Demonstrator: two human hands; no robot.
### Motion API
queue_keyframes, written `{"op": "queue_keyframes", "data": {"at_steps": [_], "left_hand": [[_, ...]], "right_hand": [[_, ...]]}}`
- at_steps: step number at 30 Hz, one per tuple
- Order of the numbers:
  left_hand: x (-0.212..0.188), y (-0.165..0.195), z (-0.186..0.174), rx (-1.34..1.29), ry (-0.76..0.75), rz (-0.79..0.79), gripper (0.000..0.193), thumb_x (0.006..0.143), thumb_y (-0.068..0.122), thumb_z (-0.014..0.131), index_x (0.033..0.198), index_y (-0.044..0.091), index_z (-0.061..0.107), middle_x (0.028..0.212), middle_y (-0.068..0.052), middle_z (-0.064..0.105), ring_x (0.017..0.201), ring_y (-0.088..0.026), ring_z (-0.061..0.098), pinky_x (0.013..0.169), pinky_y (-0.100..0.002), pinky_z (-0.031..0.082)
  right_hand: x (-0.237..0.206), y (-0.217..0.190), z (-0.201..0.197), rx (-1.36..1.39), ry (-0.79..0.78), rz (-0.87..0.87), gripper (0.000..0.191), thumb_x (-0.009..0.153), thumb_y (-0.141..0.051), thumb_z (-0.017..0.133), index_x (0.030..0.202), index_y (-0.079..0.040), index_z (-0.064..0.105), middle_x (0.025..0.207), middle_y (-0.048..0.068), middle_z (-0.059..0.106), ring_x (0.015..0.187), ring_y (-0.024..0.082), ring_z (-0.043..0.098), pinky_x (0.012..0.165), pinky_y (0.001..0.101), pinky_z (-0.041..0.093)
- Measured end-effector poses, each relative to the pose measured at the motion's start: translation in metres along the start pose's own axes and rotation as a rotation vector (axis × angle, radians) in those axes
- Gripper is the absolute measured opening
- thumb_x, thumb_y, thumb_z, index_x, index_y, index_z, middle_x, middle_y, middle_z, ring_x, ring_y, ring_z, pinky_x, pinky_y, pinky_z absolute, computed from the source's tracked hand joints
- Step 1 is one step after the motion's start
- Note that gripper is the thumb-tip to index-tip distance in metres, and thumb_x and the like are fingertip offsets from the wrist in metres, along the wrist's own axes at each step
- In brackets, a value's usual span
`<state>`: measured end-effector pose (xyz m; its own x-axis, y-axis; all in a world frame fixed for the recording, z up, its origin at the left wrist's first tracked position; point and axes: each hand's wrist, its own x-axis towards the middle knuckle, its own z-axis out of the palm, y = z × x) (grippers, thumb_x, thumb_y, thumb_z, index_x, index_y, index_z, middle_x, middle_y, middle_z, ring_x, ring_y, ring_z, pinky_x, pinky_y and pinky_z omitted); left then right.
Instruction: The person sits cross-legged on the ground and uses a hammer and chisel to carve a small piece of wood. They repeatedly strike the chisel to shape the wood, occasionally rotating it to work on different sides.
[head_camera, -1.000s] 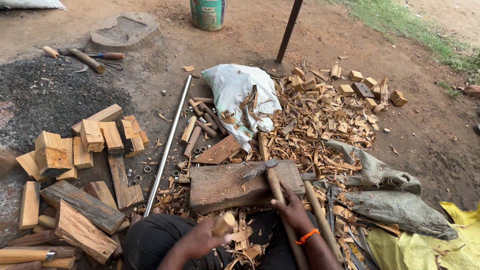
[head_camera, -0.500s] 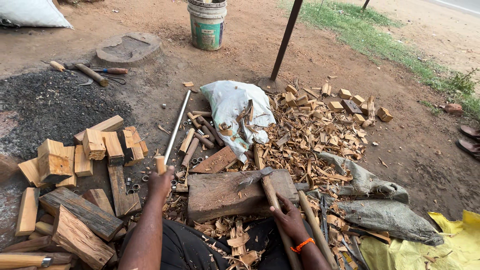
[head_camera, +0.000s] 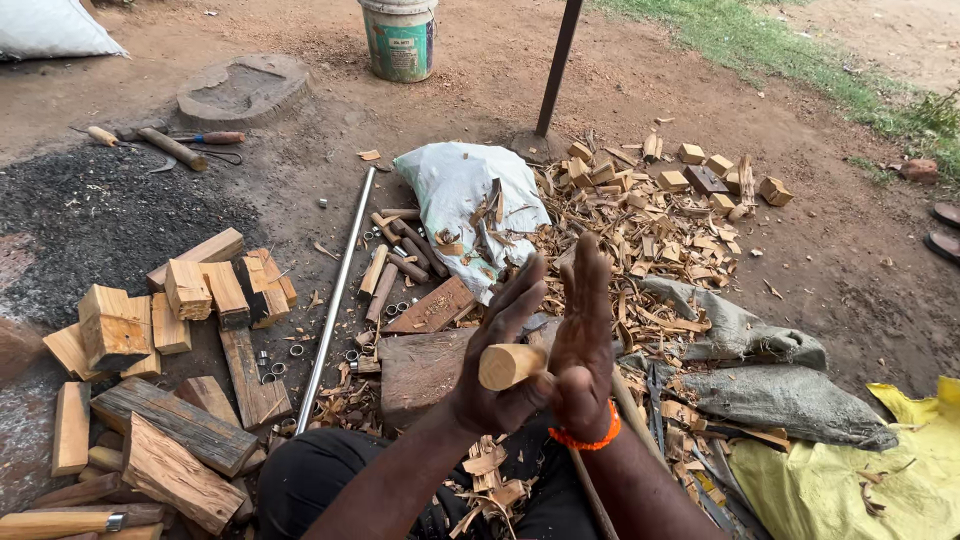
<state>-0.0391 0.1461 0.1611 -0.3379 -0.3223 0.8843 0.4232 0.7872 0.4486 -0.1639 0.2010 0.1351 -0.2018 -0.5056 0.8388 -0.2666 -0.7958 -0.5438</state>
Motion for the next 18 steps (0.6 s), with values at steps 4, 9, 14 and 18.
{"op": "queue_keyframes", "data": {"at_steps": [4, 9, 14, 18], "left_hand": [[0.049, 0.043, 0.015, -0.093, -0.011, 0.153, 0.061, 0.114, 0.049, 0.050, 0.165, 0.017, 0.036, 0.170, -0.007, 0.036, 0.158, -0.019, 0.032, 0.134, -0.040, 0.023], [0.058, 0.087, 0.017, -0.127, -0.042, 0.168, 0.047, 0.116, 0.043, 0.044, 0.153, 0.015, 0.045, 0.165, -0.012, 0.045, 0.157, -0.025, 0.041, 0.132, -0.049, 0.025], [0.055, 0.102, 0.011, -0.063, -0.072, 0.178, 0.039, 0.116, 0.037, 0.045, 0.144, 0.010, 0.047, 0.156, -0.017, 0.048, 0.154, -0.033, 0.043, 0.132, -0.055, 0.029], [0.058, 0.103, 0.011, -0.092, -0.076, 0.156, 0.037, 0.119, 0.035, 0.042, 0.146, 0.012, 0.048, 0.159, -0.018, 0.049, 0.157, -0.032, 0.045, 0.130, -0.054, 0.027]], "right_hand": [[0.051, -0.060, 0.056, 0.547, 0.145, -0.284, 0.079, 0.106, -0.051, 0.058, 0.168, -0.011, 0.029, 0.174, 0.015, 0.025, 0.163, 0.020, 0.025, 0.136, 0.0329, 0.015], [0.085, -0.114, 0.105, 2.145, 0.112, -0.324, 0.068, 0.116, -0.029, 0.064, 0.160, 0.010, 0.031, 0.166, 0.026, 0.039, 0.153, 0.029, 0.043, 0.127, 0.0362, 0.037], [0.058, -0.113, 0.051, 2.301, 0.055, 0.428, 0.053, 0.120, -0.029, 0.062, 0.151, 0.011, 0.047, 0.146, 0.019, 0.063, 0.139, 0.023, 0.065, 0.113, 0.0300, 0.058], [0.037, -0.106, 0.040, 2.445, 0.177, 0.339, 0.056, 0.111, -0.020, 0.071, 0.150, 0.010, 0.047, 0.147, 0.018, 0.063, 0.133, 0.023, 0.064, 0.109, 0.0306, 0.058]]}}
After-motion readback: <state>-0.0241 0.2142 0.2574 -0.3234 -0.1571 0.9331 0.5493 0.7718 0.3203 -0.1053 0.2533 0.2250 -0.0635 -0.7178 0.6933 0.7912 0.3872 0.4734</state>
